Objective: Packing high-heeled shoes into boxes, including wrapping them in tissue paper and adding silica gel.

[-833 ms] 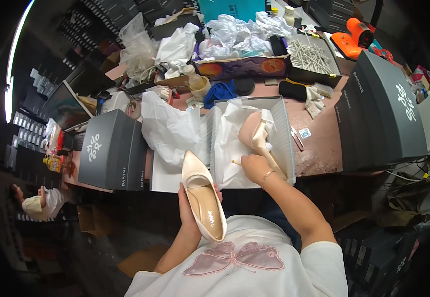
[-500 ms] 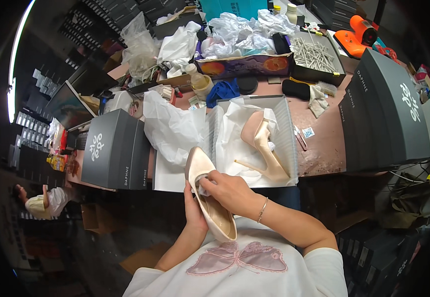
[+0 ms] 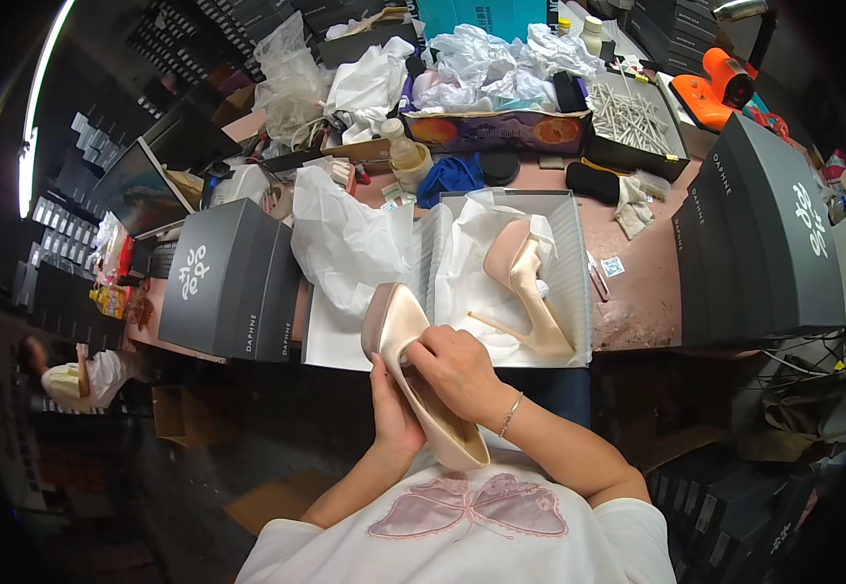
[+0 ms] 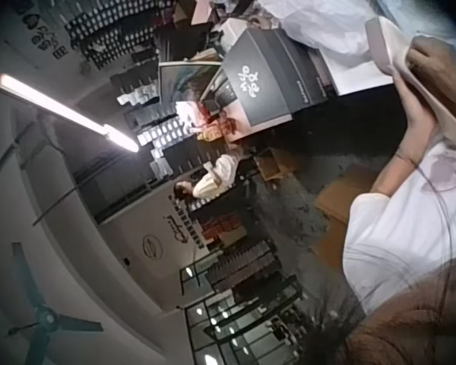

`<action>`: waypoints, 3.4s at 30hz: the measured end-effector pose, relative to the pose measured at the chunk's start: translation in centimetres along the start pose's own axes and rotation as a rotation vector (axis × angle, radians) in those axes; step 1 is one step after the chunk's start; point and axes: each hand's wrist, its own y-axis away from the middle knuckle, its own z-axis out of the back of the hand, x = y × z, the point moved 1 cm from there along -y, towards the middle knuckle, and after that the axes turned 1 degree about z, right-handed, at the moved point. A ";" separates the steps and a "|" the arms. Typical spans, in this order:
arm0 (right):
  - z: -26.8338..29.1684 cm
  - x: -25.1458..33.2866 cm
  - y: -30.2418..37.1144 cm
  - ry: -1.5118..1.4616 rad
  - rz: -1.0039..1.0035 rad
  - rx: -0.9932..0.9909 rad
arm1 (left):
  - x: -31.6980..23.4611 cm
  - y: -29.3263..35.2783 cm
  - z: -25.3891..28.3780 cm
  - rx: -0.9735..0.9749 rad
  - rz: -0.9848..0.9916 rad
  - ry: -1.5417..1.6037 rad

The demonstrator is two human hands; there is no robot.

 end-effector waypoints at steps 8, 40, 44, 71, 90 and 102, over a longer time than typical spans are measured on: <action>0.3 -0.3 -1.2 -0.409 -0.209 -0.003 | 1.4 0.5 2.1 0.125 0.111 -0.051; 10.3 -4.0 -0.9 -0.033 -0.003 -0.030 | 0.5 -4.8 -7.9 0.158 -0.020 -0.035; 11.1 -4.7 0.5 -0.297 -0.165 -0.200 | -1.6 -4.8 -5.5 0.172 -0.015 0.038; 2.7 -3.4 -4.2 0.489 0.407 -0.082 | -1.2 -1.3 -4.3 0.142 -0.087 -0.039; 2.3 -3.6 -2.9 0.386 0.324 -0.157 | -1.8 -1.8 -3.5 0.103 -0.035 -0.084; 7.5 -3.2 0.2 -1.640 -0.428 0.015 | -0.6 -3.2 -2.7 0.375 -0.531 -0.482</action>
